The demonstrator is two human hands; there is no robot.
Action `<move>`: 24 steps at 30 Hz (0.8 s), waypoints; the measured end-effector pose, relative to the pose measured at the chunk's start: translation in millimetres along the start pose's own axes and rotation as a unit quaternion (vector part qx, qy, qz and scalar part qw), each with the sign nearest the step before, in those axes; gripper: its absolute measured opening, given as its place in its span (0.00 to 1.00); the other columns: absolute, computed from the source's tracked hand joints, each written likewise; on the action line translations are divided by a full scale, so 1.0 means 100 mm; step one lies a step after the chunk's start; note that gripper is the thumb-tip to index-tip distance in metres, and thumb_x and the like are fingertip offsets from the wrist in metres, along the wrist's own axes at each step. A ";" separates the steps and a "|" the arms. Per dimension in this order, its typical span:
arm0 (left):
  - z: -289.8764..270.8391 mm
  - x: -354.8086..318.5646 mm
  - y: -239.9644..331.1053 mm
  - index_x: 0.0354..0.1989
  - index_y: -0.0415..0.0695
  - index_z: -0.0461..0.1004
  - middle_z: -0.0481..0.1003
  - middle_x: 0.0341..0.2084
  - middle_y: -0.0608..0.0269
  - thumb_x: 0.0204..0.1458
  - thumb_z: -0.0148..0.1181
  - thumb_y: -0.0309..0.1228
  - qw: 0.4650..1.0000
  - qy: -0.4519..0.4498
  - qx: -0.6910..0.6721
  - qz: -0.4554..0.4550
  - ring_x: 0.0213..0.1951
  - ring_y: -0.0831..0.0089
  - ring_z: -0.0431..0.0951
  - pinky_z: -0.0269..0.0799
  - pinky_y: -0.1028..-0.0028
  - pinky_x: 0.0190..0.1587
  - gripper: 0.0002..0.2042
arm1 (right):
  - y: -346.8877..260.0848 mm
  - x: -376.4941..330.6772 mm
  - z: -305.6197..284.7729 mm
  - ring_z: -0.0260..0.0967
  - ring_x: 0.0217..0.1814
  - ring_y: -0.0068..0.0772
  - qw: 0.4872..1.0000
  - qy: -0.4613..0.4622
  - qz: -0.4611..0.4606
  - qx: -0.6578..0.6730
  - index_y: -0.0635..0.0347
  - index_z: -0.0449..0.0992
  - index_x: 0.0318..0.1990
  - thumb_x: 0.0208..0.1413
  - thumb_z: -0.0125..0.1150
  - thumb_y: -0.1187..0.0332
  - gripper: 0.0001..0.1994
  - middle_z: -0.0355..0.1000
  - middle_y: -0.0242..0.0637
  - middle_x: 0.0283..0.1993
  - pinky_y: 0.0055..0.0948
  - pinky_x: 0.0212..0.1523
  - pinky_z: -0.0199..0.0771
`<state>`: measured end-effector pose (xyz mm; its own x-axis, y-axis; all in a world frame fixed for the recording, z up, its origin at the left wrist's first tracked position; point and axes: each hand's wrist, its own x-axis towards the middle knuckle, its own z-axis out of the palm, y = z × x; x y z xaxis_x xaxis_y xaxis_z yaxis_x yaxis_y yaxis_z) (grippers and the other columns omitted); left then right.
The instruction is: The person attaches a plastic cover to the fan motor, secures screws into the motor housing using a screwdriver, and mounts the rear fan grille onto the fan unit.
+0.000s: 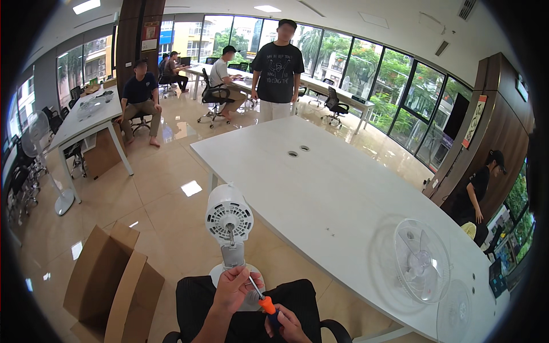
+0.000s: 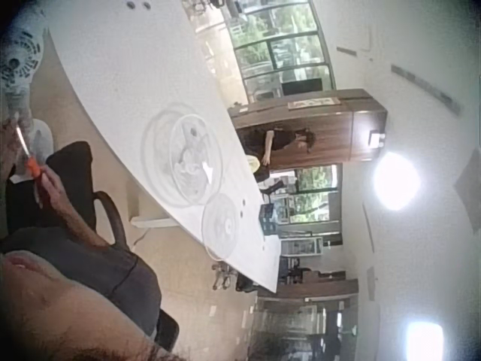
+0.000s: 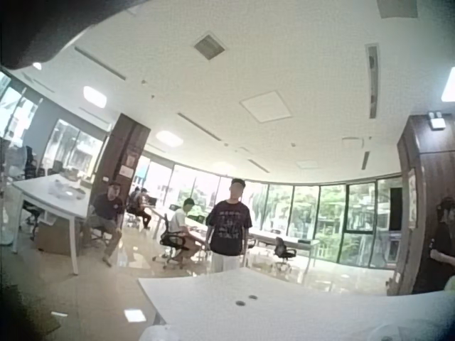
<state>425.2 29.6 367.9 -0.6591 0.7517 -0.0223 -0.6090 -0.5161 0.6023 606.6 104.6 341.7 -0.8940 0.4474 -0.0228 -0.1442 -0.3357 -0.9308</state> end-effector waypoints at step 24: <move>0.21 -0.75 -0.05 0.51 0.37 0.76 0.79 0.40 0.59 0.57 0.63 0.30 0.922 -0.077 0.375 -0.048 0.37 0.77 0.77 0.74 0.77 0.43 0.15 | 0.66 0.11 -0.14 0.60 0.22 0.16 0.983 0.032 -0.140 -0.111 0.61 0.61 0.62 0.59 0.37 0.30 0.41 0.67 0.27 0.34 0.18 0.22 0.62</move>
<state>487.2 -15.7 383.2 -0.5130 0.8580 -0.0249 -0.1455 -0.0583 0.9876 593.3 98.7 275.3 -0.8035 0.5496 0.2288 -0.2781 -0.0067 -0.9605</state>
